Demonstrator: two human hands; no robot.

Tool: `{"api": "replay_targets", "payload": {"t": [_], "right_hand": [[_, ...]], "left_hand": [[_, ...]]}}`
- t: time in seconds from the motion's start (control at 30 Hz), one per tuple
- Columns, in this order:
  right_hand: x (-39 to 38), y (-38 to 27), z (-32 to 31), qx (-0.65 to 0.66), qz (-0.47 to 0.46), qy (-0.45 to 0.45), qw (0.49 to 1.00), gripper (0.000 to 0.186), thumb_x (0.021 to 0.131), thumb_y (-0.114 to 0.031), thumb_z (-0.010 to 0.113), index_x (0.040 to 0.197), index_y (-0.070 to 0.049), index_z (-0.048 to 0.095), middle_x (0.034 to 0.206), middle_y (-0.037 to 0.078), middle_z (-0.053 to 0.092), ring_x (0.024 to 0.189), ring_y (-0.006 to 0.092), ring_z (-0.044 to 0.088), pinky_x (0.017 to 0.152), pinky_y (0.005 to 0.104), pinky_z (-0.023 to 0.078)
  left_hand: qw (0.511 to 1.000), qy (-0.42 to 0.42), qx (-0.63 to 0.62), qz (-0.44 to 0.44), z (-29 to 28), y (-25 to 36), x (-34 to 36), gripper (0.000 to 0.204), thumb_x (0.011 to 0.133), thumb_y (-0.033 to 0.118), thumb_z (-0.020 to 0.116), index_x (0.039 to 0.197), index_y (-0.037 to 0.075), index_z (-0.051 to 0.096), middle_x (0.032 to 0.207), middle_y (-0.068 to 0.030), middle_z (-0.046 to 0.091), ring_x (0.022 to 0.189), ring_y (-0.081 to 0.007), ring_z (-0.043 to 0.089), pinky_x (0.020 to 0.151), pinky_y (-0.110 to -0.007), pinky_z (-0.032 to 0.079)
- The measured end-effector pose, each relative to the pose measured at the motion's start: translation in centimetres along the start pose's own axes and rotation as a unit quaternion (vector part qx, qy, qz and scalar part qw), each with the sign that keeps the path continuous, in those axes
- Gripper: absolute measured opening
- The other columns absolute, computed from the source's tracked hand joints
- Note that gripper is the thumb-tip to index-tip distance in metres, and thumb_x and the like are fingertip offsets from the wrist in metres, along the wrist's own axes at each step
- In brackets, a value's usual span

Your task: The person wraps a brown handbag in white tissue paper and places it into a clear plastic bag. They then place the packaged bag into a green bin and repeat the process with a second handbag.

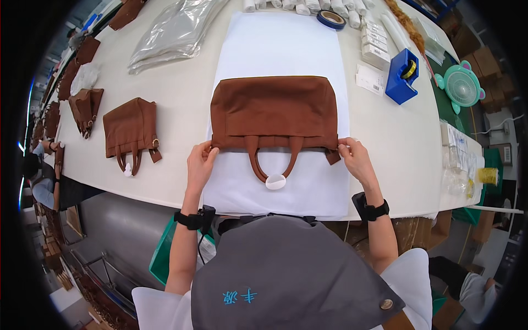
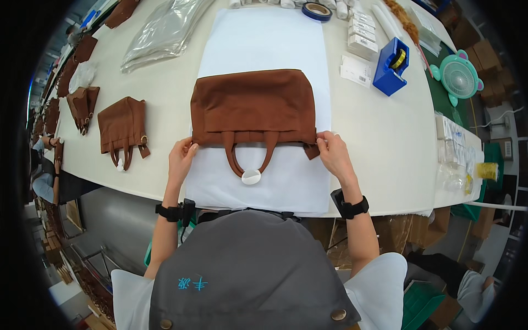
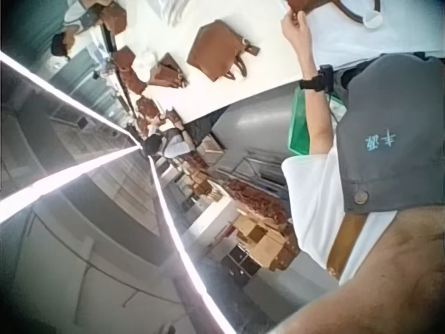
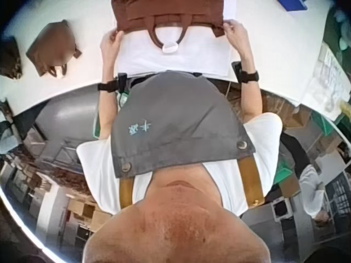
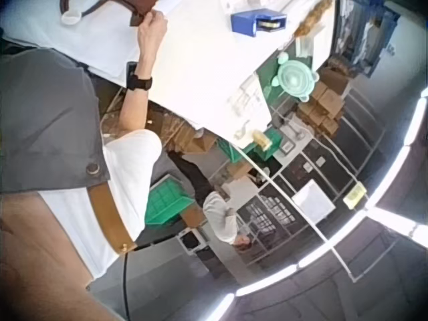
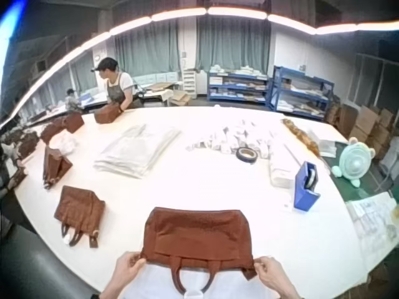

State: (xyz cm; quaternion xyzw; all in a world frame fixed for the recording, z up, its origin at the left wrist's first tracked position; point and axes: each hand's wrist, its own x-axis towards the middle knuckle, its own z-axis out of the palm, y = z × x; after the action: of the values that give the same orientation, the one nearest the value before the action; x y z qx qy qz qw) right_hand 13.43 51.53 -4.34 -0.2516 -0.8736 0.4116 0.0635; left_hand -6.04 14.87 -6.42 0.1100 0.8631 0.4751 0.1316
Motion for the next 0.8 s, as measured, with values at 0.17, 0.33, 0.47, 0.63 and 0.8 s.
{"api": "replay_targets", "payload": {"t": [0.17, 0.33, 0.47, 0.63, 0.8], "right_hand": [[-1.1, -1.3, -0.6, 0.03, 0.092, -0.1, 0.99, 0.024, 0.091, -0.019, 0.054, 0.097, 0.002, 0.064, 0.067, 0.01, 0.062, 0.062, 0.0177, 0.058, 0.062, 0.03, 0.048], [1.1, -3.3, -5.1, -0.015, 0.101, -0.205, 0.973, 0.025, 0.09, -0.022, 0.058, 0.095, 0.002, 0.065, 0.074, 0.011, 0.065, 0.069, 0.0175, 0.061, 0.065, 0.03, 0.049], [7.8, -7.0, -7.4, 0.007, -0.07, -0.058, 0.996, 0.03, 0.09, -0.026, 0.06, 0.101, 0.002, 0.063, 0.087, 0.012, 0.066, 0.08, 0.0184, 0.063, 0.071, 0.0305, 0.049], [20.1, -10.0, -8.7, 0.063, -0.068, -0.105, 0.99, 0.033, 0.088, -0.027, 0.061, 0.106, 0.001, 0.062, 0.092, 0.009, 0.066, 0.081, 0.0159, 0.062, 0.073, 0.0299, 0.049], [31.4, -3.9, -8.2, 0.127, 0.049, -0.025, 0.99, 0.031, 0.087, -0.029, 0.061, 0.102, -0.002, 0.062, 0.088, 0.006, 0.065, 0.078, 0.0123, 0.061, 0.067, 0.0262, 0.05]], "left_hand": [[0.999, -0.021, 0.007, -0.029, -0.3, 0.9, -0.5, 0.036, 0.085, 0.014, 0.066, 0.115, -0.003, 0.06, 0.085, -0.01, 0.064, 0.073, -0.0157, 0.062, 0.067, -0.027, 0.051], [0.99, -0.005, 0.107, 0.095, -4.7, 1.7, 4.8, 0.048, 0.083, 0.024, 0.069, 0.121, -0.003, 0.056, 0.109, -0.016, 0.063, 0.098, -0.0211, 0.061, 0.083, -0.034, 0.049], [0.98, -0.144, -0.007, 0.138, -6.4, 9.2, 12.3, 0.064, 0.081, 0.029, 0.071, 0.131, -0.003, 0.048, 0.128, -0.0179, 0.055, 0.117, -0.0244, 0.053, 0.099, -0.038, 0.041], [0.944, -0.302, -0.113, 0.066, -4.0, 12.6, 22.2, 0.064, 0.085, 0.027, 0.067, 0.135, -0.005, 0.042, 0.127, -0.0183, 0.056, 0.122, -0.0242, 0.05, 0.105, -0.036, 0.036], [0.948, -0.307, -0.008, 0.082, 0.9, 13.8, 33.0, 0.056, 0.086, 0.028, 0.067, 0.128, -0.004, 0.05, 0.122, -0.0191, 0.059, 0.114, -0.0241, 0.056, 0.101, -0.034, 0.041]]}}
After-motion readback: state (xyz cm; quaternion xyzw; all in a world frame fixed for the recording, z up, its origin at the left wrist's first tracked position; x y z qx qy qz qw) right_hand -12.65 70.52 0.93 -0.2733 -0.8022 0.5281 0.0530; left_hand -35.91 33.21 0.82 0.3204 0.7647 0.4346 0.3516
